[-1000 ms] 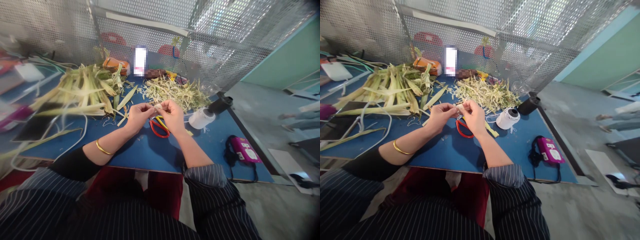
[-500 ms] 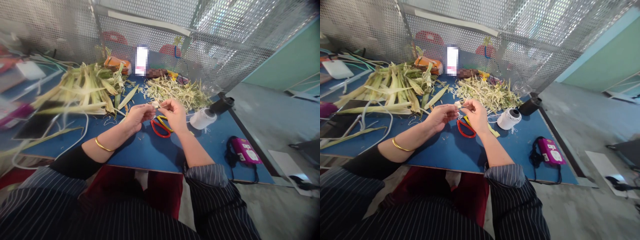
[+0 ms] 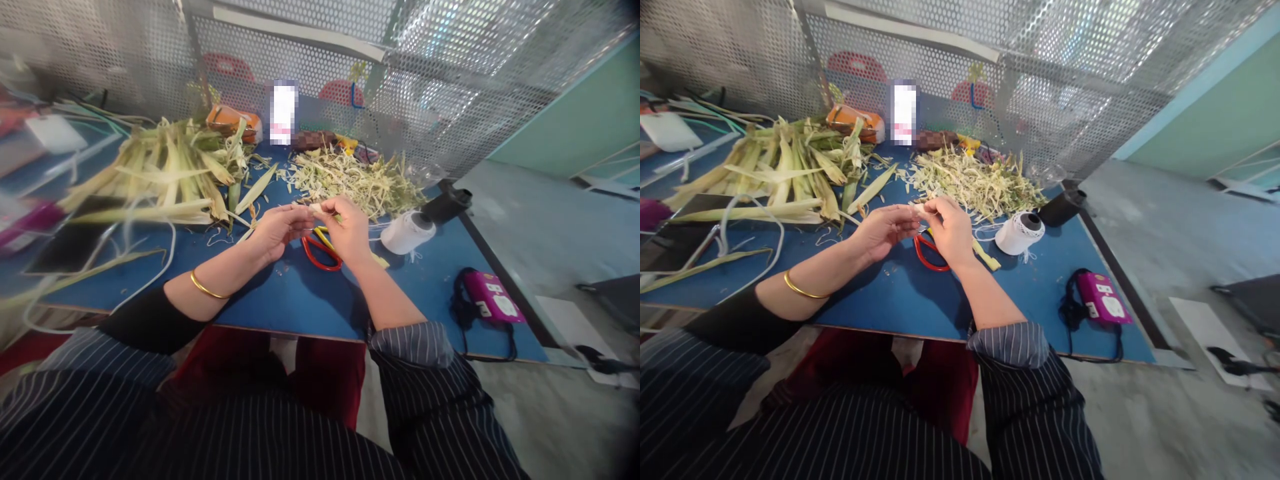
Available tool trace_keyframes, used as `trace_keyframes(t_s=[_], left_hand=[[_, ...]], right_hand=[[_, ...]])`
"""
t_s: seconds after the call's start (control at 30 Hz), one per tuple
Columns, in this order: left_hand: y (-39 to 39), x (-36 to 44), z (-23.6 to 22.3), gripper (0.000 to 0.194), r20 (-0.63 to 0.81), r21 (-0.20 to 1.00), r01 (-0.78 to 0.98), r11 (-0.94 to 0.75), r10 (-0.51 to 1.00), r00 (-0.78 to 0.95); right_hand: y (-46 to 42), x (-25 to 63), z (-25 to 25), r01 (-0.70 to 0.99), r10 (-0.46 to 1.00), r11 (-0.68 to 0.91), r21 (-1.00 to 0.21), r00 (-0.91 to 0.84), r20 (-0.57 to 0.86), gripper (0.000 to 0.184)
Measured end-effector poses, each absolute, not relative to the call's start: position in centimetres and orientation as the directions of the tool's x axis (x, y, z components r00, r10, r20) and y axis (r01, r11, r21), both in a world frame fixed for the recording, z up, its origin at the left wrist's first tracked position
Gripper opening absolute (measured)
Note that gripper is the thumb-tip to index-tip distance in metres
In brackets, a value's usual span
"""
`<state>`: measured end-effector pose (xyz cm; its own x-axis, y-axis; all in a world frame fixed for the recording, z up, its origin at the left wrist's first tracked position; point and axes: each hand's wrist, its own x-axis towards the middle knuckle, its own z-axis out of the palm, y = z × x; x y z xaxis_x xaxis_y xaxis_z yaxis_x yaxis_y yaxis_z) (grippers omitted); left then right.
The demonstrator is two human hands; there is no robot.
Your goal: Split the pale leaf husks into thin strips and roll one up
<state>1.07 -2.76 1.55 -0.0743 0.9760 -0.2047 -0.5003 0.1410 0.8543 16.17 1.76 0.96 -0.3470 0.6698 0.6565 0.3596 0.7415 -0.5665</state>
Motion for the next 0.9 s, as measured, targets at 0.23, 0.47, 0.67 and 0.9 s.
trace_keyframes(t_s=[0.23, 0.47, 0.67, 0.9], left_hand=[[-2.86, 1.48, 1.23, 0.017, -0.069, 0.915, -0.404, -0.004, 0.984, -0.165], [-3.03, 1.57, 1.36, 0.021, 0.052, 0.953, -0.286, -0.104, 0.982, -0.183], [-3.22, 1.69, 1.52, 0.016, 0.074, 0.968, -0.221, -0.115, 0.979, -0.190], [-3.01, 1.58, 1.68, 0.017, -0.011, 0.962, -0.270, -0.049, 0.976, -0.216]], right_hand=[[1.46, 15.90, 0.95, 0.281, 0.798, 0.599, -0.750, -0.290, 0.529, 0.013], [1.18, 15.67, 1.43, 0.187, 0.829, 0.551, -0.813, -0.237, 0.507, 0.006], [1.47, 15.72, 1.14, 0.196, 0.848, 0.519, -0.832, -0.246, 0.470, 0.007], [1.22, 15.69, 1.32, 0.212, 0.798, 0.585, -0.783, -0.324, 0.509, 0.004]])
